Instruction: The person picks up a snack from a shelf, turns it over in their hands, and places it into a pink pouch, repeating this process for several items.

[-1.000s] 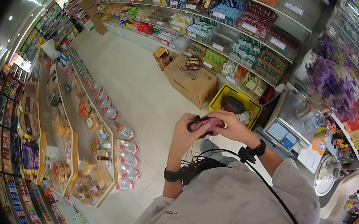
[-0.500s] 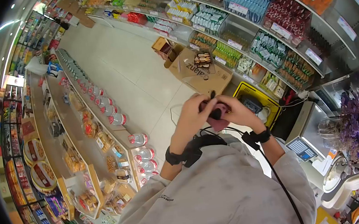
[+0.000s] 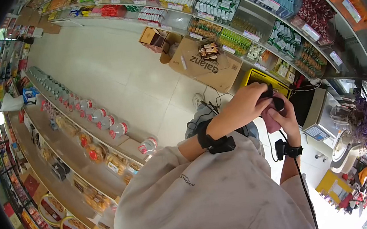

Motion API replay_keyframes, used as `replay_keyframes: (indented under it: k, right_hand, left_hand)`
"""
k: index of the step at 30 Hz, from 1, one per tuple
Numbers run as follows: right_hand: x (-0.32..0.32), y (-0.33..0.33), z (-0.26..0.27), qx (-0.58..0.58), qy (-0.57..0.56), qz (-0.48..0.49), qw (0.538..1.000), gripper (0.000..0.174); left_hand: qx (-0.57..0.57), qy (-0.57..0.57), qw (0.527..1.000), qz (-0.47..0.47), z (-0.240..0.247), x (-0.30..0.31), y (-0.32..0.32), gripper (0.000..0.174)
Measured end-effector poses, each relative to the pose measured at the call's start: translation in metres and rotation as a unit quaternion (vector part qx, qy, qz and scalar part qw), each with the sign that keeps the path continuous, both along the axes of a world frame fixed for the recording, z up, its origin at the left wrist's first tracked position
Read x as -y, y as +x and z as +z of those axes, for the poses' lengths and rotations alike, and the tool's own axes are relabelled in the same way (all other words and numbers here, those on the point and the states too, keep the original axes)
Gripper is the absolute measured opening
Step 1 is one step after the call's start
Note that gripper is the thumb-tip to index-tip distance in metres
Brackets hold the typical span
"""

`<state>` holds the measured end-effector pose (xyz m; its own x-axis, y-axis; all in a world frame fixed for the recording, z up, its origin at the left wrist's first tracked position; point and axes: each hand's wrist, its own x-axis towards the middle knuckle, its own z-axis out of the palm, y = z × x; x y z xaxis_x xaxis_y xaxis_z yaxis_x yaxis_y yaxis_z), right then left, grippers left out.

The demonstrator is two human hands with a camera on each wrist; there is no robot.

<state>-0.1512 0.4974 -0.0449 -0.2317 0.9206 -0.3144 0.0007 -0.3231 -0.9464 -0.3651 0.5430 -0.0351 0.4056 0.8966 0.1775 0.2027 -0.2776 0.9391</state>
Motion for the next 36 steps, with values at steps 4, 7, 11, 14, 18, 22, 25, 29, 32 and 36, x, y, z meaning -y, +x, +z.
replay_keyframes:
  k: [4, 7, 11, 14, 18, 22, 25, 29, 32, 36]
  right_hand:
    - [-0.01, -0.026, 0.009, 0.018, 0.016, -0.016, 1.0, 0.041]
    - [-0.015, -0.029, 0.013, 0.084, 0.003, -0.011, 0.996, 0.032]
    - [-0.034, -0.027, 0.021, 0.165, 0.058, -0.055, 0.983, 0.025]
    - [-0.056, -0.002, 0.019, 0.194, 0.105, -0.15, 0.964, 0.032]
    - [-0.09, 0.059, 0.029, 0.141, 0.158, -0.32, 0.923, 0.036]
    - [-0.141, 0.18, 0.018, 0.22, 0.247, -0.403, 0.853, 0.025]
    - [-0.179, 0.32, -0.019, 0.372, 0.198, -0.466, 0.778, 0.029]
    - [-0.248, 0.456, -0.041, 0.309, 0.275, -0.55, 0.726, 0.027]
    - [-0.28, 0.533, -0.081, 0.437, 0.23, -0.57, 0.657, 0.03]
    - [-0.339, 0.556, -0.103, 0.446, 0.096, -0.444, 0.771, 0.036]
  left_hand:
    - [0.057, 0.01, 0.998, -0.028, 0.007, -0.022, -0.014, 0.019]
    - [0.024, -0.022, 0.997, -0.072, 0.003, -0.034, -0.024, 0.025]
    - [0.097, -0.121, 0.979, -0.129, 0.015, -0.043, -0.039, 0.043]
    - [0.069, -0.046, 0.994, -0.064, 0.012, -0.056, -0.046, 0.043]
    - [0.046, -0.154, 0.986, -0.052, 0.023, -0.092, -0.07, 0.037]
    - [0.018, -0.172, 0.985, -0.016, 0.023, -0.124, -0.077, 0.035]
    - [-0.005, -0.189, 0.982, 0.002, 0.019, -0.149, -0.069, 0.034]
    - [-0.038, -0.212, 0.976, 0.04, 0.018, -0.178, -0.033, 0.034]
    - [-0.065, -0.204, 0.976, 0.048, 0.017, -0.201, -0.004, 0.032]
    - [-0.101, -0.209, 0.972, 0.044, 0.012, -0.229, 0.03, 0.03]
